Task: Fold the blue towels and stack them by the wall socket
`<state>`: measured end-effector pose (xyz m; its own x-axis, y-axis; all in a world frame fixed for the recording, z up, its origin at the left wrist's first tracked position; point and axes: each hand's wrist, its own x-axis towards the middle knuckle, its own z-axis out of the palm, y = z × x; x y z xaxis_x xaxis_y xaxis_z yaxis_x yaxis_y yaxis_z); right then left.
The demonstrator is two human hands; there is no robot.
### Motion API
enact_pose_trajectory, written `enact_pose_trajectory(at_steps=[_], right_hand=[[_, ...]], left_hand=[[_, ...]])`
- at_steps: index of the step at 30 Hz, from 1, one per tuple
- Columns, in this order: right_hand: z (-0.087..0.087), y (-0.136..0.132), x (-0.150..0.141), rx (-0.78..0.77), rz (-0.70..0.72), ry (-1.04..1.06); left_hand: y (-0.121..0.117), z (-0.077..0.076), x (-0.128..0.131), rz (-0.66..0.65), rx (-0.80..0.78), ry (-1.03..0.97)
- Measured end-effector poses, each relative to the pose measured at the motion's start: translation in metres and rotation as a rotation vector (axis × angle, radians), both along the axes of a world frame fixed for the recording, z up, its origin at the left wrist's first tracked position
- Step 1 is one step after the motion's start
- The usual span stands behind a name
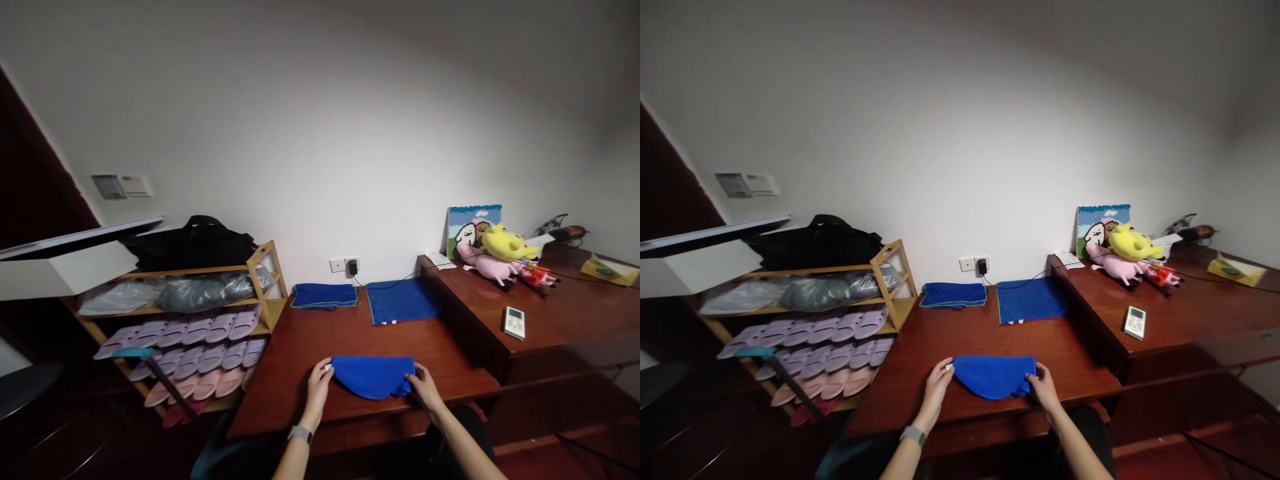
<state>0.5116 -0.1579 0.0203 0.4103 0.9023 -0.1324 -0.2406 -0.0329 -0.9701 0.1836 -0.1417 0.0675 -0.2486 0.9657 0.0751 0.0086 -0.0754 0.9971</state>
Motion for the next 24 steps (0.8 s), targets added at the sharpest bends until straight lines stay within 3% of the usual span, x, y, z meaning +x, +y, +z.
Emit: enact_pose_trajectory(at_steps=[7, 15, 19, 24], right_hand=[[0.02, -0.006, 0.003, 0.018, 0.053, 0.107], [0.07, -0.016, 0.006, 0.093, 0.175, 0.177], [0.072, -0.016, 0.015, 0.116, 0.198, 0.168], [0.066, -0.014, 0.026, 0.128, 0.117, 0.077]], left_hand=[[-0.013, 0.035, -0.002, -0.188, 0.008, -0.041], [-0.022, 0.068, 0.011, -0.153, 0.204, 0.267], [-0.025, 0.079, 0.014, -0.151, 0.312, 0.465], [-0.026, 0.088, 0.011, -0.096, 0.353, 0.534]])
